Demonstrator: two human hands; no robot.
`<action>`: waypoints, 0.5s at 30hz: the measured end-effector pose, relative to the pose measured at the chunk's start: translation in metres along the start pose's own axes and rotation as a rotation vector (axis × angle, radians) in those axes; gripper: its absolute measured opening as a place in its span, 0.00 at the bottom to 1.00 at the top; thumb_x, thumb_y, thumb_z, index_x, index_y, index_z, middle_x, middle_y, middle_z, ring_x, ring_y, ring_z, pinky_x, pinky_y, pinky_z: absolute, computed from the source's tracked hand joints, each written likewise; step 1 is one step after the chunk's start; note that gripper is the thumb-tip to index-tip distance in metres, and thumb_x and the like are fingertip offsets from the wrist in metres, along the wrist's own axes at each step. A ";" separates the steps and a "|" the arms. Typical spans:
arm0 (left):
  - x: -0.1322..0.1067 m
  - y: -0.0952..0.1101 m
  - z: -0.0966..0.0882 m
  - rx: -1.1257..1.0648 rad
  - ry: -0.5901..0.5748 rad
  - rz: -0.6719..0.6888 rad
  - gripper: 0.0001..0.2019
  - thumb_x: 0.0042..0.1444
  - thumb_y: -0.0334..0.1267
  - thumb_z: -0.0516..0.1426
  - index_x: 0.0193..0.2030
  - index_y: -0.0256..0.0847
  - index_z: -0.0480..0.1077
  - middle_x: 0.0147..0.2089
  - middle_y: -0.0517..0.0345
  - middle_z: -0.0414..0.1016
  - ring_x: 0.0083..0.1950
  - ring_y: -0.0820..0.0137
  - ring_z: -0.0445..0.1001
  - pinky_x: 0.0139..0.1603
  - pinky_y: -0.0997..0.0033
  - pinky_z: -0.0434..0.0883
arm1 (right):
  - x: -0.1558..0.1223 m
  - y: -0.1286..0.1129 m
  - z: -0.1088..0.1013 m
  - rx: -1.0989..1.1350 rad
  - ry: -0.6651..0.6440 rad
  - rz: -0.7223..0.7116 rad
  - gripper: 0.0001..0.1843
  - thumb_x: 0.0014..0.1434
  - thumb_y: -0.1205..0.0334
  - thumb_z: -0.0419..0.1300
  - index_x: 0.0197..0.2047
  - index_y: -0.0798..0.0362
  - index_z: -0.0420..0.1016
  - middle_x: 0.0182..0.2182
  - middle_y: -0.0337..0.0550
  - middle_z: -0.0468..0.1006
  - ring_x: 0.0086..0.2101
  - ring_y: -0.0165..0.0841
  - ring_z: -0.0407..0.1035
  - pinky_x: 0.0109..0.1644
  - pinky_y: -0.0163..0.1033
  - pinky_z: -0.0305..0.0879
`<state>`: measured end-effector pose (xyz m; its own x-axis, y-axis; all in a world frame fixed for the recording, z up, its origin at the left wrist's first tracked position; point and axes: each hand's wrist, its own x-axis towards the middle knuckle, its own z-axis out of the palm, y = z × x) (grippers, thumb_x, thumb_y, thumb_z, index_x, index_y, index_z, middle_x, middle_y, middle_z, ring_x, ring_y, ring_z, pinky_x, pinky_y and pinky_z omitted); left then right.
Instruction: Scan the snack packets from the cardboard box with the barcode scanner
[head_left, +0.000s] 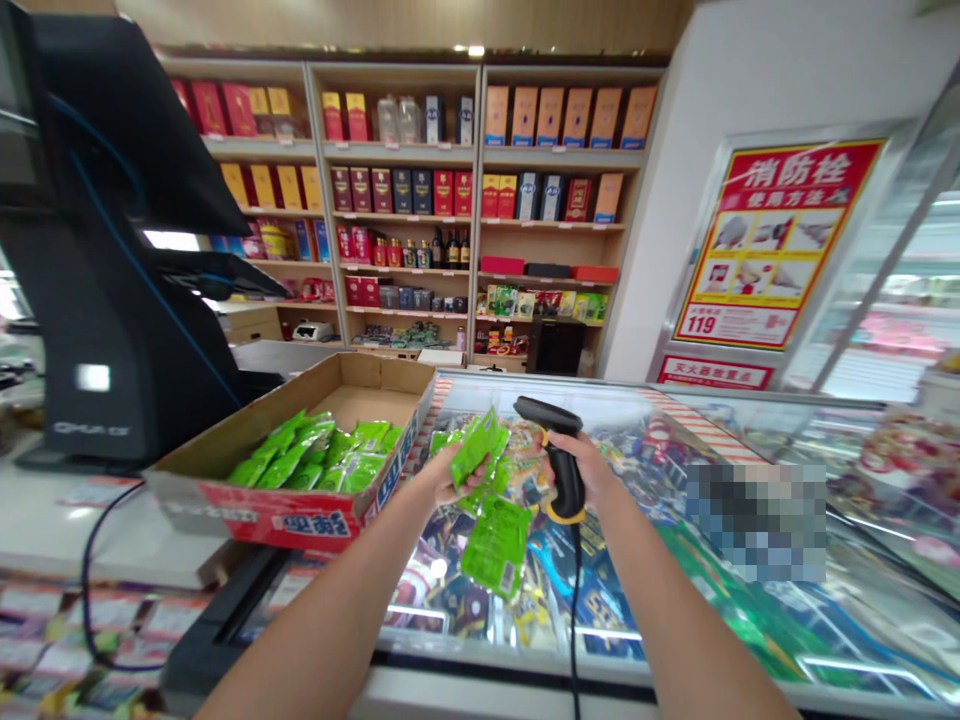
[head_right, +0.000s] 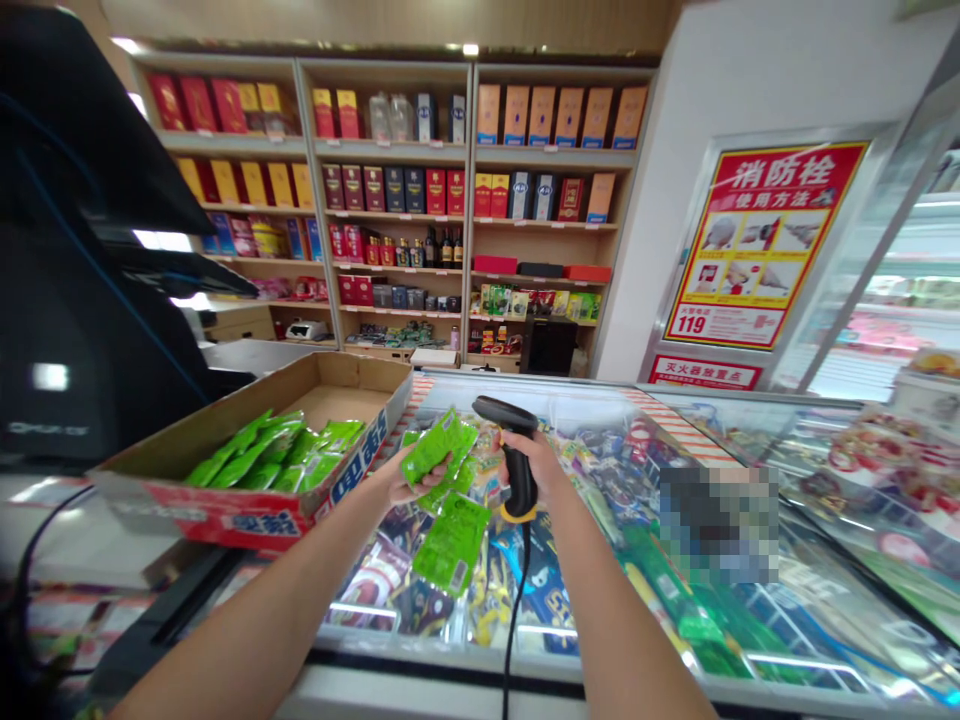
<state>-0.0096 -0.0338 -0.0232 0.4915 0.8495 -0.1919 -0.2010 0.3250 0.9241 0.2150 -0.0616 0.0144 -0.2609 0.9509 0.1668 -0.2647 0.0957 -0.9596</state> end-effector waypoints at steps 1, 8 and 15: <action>0.001 -0.001 0.006 0.095 0.120 0.065 0.09 0.54 0.42 0.55 0.30 0.38 0.65 0.19 0.64 0.58 0.16 0.78 0.54 0.14 0.80 0.47 | 0.002 -0.001 -0.005 0.043 0.028 0.002 0.13 0.48 0.53 0.64 0.28 0.55 0.72 0.19 0.40 0.74 0.13 0.27 0.64 0.15 0.32 0.61; 0.001 -0.014 0.034 1.147 0.604 0.477 0.11 0.59 0.34 0.51 0.25 0.39 0.65 0.24 0.56 0.67 0.30 0.67 0.68 0.34 0.68 0.62 | 0.012 -0.001 -0.028 0.222 0.111 -0.022 0.13 0.51 0.51 0.62 0.30 0.53 0.70 0.20 0.37 0.73 0.15 0.26 0.64 0.17 0.32 0.61; -0.011 -0.017 0.048 1.438 0.624 0.542 0.09 0.59 0.33 0.50 0.34 0.44 0.70 0.39 0.46 0.73 0.45 0.56 0.72 0.47 0.58 0.67 | 0.009 -0.003 -0.016 0.216 0.093 -0.038 0.12 0.49 0.53 0.62 0.29 0.53 0.71 0.18 0.37 0.72 0.15 0.27 0.63 0.18 0.32 0.62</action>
<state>0.0293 -0.0683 -0.0206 0.1653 0.8688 0.4667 0.8464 -0.3679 0.3851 0.2288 -0.0485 0.0154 -0.1628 0.9717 0.1712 -0.4678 0.0767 -0.8805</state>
